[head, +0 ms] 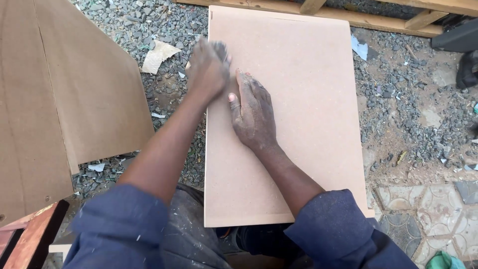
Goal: Sanding the surfaces and edges of a wooden box using a sanding block to achieve a smooth finish.
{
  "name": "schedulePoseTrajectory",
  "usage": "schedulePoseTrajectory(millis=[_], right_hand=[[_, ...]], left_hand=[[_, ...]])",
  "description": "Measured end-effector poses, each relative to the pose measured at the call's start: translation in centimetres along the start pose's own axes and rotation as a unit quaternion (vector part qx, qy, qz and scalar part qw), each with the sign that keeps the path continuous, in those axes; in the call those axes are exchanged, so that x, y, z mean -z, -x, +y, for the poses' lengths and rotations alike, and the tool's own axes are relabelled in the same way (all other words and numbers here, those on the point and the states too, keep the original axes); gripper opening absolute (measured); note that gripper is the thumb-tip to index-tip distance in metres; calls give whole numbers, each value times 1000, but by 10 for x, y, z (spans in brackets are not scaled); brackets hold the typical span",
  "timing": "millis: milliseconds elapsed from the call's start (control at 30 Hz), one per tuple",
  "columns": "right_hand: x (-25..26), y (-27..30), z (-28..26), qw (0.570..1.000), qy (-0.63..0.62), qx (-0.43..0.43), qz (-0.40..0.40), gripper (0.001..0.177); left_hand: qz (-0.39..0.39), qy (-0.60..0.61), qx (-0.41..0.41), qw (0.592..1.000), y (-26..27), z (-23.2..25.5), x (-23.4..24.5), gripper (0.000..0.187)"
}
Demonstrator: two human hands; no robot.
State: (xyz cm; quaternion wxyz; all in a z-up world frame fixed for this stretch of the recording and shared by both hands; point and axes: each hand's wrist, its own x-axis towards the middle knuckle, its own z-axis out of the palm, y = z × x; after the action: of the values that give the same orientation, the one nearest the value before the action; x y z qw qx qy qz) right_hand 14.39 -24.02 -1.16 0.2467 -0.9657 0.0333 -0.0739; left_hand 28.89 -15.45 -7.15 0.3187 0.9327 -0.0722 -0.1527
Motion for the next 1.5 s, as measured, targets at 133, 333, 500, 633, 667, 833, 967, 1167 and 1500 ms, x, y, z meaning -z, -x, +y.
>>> schedulePoseTrajectory(millis=[133,333,500,633,667,833,967,1167,1500], right_hand=[[7,-1,-6,1000,-13,3,-5,50],[10,-4,-4,998,-21,-25,-45,53],[8,-3,-3,999,-18,-20,-39,53],[14,-4,-6,998,-20,-33,-53,53],[20,-5,-9,994,-41,-54,-88,53],[19,-7,-6,988,-64,-64,-123,53],[9,-2,-2,999,-7,-2,-46,53],[1,-5,3,999,38,7,-38,51],[1,-7,1,996,65,-10,-53,51]], left_hand=[[41,4,25,999,-78,7,0,84],[80,7,20,997,-144,-5,-17,54],[81,85,19,993,-128,-17,-24,44],[-13,182,11,983,-16,-3,10,32],[-23,114,1,993,-1,-9,6,53],[-34,25,15,999,-26,-6,-2,84],[33,172,12,984,-111,-23,-22,42],[-37,324,4,945,-27,-1,18,54],[41,40,6,998,-9,11,-4,72]])
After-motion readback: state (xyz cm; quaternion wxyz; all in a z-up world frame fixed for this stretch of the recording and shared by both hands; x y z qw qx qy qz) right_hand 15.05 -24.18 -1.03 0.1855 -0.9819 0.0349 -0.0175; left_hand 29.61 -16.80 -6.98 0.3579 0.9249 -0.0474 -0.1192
